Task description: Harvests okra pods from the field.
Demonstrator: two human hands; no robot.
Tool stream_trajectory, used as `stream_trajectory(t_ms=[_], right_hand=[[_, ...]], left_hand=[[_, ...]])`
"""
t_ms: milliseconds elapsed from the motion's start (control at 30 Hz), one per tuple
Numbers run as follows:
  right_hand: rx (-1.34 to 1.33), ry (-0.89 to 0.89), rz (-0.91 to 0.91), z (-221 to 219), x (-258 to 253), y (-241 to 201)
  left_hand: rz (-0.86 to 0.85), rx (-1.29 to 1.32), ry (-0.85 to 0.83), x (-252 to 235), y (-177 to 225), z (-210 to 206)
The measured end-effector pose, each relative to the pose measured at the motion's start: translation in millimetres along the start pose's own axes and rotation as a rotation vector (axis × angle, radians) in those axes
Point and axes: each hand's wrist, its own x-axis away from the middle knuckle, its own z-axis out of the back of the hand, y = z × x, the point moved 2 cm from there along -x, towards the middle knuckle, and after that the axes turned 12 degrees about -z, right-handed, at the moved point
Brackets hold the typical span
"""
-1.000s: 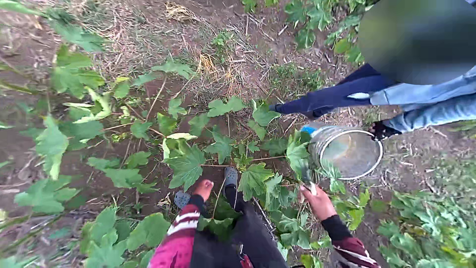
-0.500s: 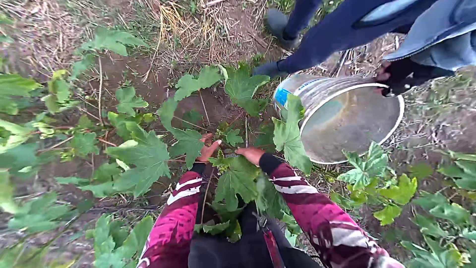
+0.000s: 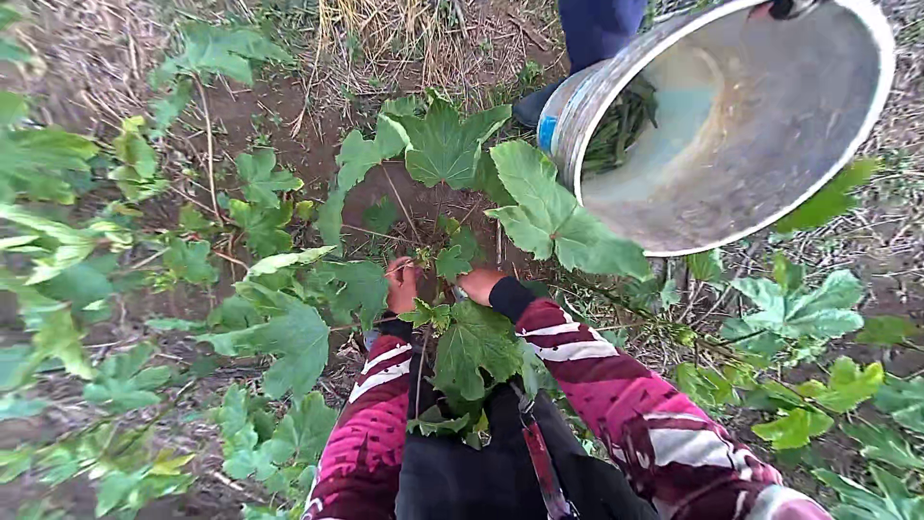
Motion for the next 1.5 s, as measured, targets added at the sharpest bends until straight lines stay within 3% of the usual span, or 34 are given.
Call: stream_trajectory(t_ms=[100,167,400,500,667,767,867,1033,1167,1233,1267,1367,1500], right_hand=[[0.440,0.008,0.137,-2.6,-2.2,-15.6],[0.520,0.016,0.123,-3.9,-4.0,-21.5],[0.155,0.144,-0.037,-7.9,-18.2,-21.2],[0.144,0.171,-0.054,-11.1,-20.9,-21.8],[0.326,0.116,-0.109,-9.9,-11.2,-35.1],[0.278,0.163,-0.080,-13.2,-13.8,-32.9],[0.246,0.176,0.007,-10.2,-10.6,-31.7],[0.139,0.178,-0.080,-6.0,-17.2,-25.3],[0.073,0.275,-0.109,-10.9,-11.4,-12.6],[0.045,0.285,-0.105,-14.2,-5.5,1.9],[-0.027,0.278,-0.103,-15.6,-1.6,12.7],[-0.219,0.247,-0.039,-28.3,5.9,56.9],[-0.283,0.232,-0.004,-52.7,21.8,112.8]], left_hand=[[-0.047,0.134,0.074,-1.6,-15.8,-5.5],[-0.064,0.183,0.084,-6.6,-26.7,-6.8],[-0.108,0.259,0.046,-15.4,-55.5,-5.4],[-0.157,0.270,0.075,-19.8,-76.6,-7.3],[-0.064,0.233,0.029,-13.6,-58.4,2.5],[-0.057,0.232,0.030,-10.8,-55.9,4.1],[0.021,0.258,0.029,-3.7,-24.5,3.8],[0.026,0.195,0.009,-6.0,-25.2,1.3],[0.099,0.006,-0.129,-15.3,-71.8,11.1],[-0.081,0.077,0.003,-15.8,-135.1,17.7],[-0.073,0.235,0.088,-11.8,-135.9,21.7],[0.163,0.532,0.203,13.4,-65.8,38.9],[0.404,0.494,0.174,56.0,-67.1,71.3]])
